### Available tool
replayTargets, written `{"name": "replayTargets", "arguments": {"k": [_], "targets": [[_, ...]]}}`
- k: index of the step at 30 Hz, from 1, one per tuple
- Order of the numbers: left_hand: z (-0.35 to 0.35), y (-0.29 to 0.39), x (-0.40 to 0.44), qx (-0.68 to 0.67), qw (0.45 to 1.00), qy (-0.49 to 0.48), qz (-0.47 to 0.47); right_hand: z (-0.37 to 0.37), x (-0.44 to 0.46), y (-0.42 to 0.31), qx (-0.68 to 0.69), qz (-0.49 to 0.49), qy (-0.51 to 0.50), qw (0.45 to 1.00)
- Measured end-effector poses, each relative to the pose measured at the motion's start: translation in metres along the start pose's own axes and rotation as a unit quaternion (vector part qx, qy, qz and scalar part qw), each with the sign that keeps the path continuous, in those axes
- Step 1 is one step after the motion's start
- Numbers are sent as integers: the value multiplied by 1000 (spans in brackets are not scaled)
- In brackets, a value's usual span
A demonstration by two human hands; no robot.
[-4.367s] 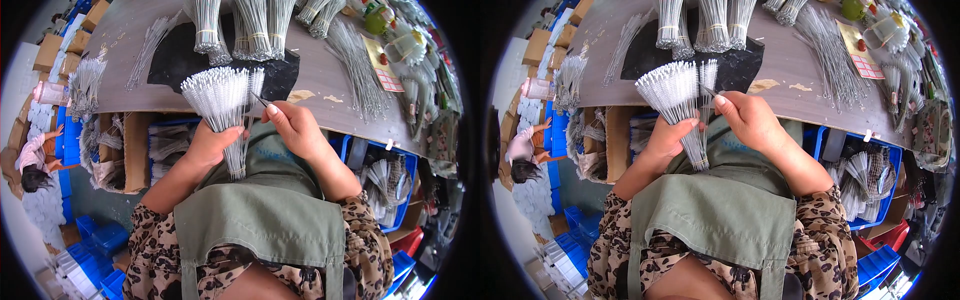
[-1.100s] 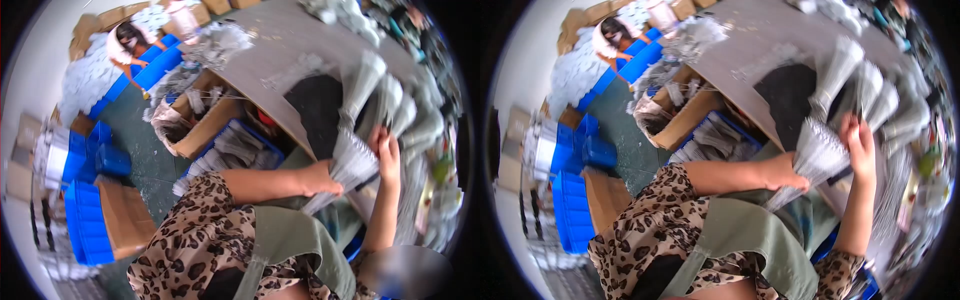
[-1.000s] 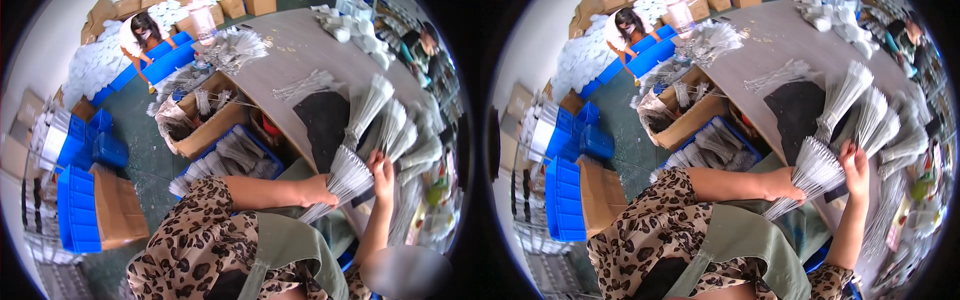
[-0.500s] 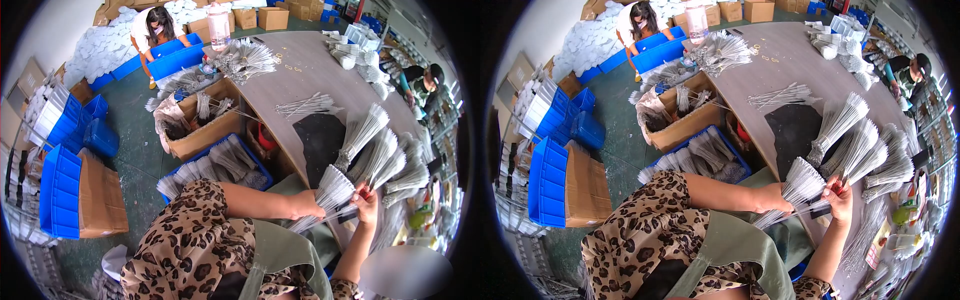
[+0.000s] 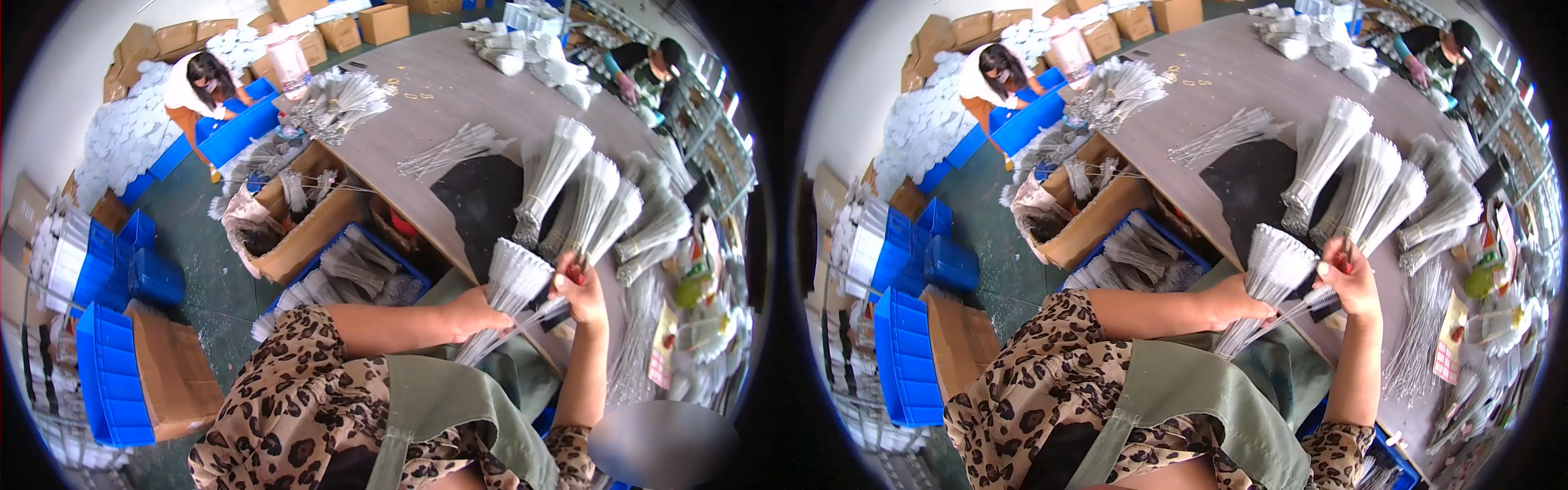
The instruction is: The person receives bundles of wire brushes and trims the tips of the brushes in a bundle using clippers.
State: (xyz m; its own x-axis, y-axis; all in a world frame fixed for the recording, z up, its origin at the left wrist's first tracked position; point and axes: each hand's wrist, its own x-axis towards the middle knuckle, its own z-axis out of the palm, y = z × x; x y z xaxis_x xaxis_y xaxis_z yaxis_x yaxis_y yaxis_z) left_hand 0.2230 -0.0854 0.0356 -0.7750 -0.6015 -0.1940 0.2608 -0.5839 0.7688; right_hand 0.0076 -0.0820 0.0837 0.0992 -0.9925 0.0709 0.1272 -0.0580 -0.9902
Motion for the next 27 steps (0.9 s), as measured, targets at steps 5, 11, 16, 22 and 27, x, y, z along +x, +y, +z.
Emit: {"name": "replayTargets", "arguments": {"k": [5, 11, 16, 22, 27], "targets": [[-2, 3, -3, -6, 1000, 7, -25, -2, -1, -2, -2, 18, -32, 999], [-7, 0, -1, 4, 1000, -14, -27, -1, -2, -3, -6, 48, -19, 999], [-6, 1, -5, 9, 1000, 7, -10, -2, -1, -4, -33, 49, -26, 998], [-7, 6, -9, 30, 998, 51, -35, -7, -2, -3, -28, 15, -62, 998], [-3, 9, -9, 31, 996, 75, -43, -10, -1, 4, -2, -4, -72, 997]]}}
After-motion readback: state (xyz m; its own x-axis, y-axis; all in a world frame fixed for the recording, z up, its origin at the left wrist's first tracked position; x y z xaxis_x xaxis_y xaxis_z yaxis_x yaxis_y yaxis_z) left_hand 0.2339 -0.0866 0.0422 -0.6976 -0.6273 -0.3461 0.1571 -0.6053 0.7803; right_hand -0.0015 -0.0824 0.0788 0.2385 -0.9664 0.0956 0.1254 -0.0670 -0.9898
